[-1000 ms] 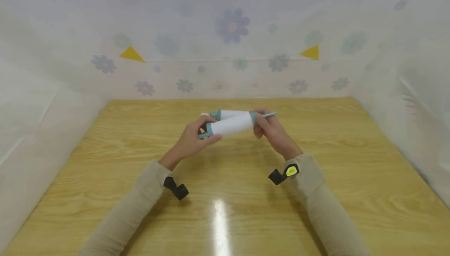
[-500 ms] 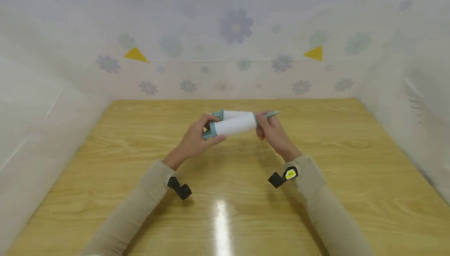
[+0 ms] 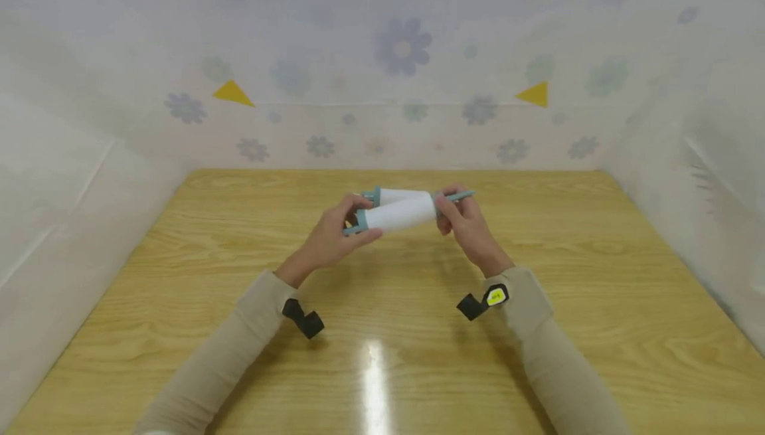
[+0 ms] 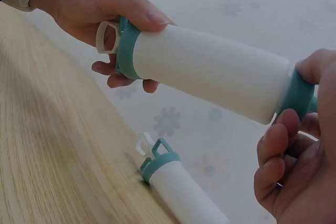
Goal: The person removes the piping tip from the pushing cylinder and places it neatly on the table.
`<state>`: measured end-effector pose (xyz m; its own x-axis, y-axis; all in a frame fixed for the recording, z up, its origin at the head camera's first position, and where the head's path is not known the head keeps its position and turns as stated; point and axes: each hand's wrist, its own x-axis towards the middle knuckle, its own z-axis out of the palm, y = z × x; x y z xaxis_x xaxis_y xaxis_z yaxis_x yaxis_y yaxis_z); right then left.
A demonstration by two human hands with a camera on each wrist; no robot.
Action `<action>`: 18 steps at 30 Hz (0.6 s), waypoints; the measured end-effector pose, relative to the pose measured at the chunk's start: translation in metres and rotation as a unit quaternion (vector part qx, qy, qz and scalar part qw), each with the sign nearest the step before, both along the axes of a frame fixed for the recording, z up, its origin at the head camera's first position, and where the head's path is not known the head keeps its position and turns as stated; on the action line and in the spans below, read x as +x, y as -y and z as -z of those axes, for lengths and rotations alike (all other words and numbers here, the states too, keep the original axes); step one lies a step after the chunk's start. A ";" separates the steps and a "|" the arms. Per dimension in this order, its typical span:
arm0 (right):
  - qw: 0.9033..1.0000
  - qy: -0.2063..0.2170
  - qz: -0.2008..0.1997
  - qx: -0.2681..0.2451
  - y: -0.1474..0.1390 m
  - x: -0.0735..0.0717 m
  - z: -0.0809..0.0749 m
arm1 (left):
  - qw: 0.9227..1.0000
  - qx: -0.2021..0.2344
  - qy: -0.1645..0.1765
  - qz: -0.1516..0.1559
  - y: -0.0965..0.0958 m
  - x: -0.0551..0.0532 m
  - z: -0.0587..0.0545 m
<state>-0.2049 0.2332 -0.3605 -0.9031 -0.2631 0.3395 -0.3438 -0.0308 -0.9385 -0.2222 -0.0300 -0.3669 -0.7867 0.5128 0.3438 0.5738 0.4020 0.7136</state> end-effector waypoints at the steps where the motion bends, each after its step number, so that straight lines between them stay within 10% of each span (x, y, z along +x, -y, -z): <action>1: 1.000 0.000 -0.004 -0.005 0.000 0.000 0.000 | 1.000 0.005 0.007 0.004 0.000 0.000 0.000; 18: 0.996 0.002 -0.079 -0.039 -0.004 0.001 -0.002 | 1.000 0.020 0.015 0.012 0.002 -0.001 -0.001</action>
